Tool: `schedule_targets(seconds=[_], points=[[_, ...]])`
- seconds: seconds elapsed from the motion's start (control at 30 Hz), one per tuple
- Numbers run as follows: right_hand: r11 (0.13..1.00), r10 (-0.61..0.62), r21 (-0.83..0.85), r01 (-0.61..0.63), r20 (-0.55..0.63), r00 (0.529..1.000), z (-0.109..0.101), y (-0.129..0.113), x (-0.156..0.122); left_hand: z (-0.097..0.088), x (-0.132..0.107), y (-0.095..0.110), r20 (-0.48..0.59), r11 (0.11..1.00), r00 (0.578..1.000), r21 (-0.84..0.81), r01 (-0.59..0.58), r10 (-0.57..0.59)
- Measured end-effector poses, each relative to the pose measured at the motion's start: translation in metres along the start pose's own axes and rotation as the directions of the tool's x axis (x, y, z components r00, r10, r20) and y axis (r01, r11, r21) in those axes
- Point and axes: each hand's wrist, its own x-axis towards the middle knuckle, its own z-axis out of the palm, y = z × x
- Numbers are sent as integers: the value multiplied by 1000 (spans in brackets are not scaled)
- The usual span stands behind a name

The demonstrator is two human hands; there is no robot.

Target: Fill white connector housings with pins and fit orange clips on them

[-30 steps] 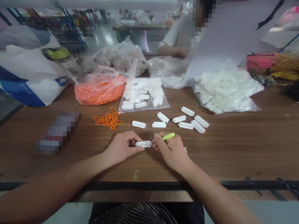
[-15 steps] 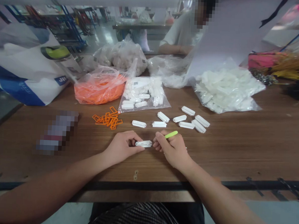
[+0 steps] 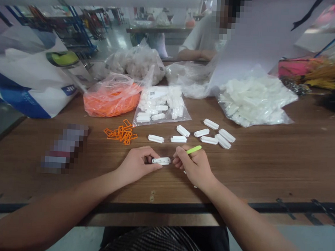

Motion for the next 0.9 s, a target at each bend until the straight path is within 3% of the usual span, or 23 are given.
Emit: schedule_targets(seconds=[0.7,0.9], points=[[998,-36,-58,37,20,999,1,0,-1,-1,0,1,5,1000,1000,13,4,-4],[955,-176,-215,206,150,973,-3,0,-5,-1,0,2,2,1000,1000,15,10,-10]])
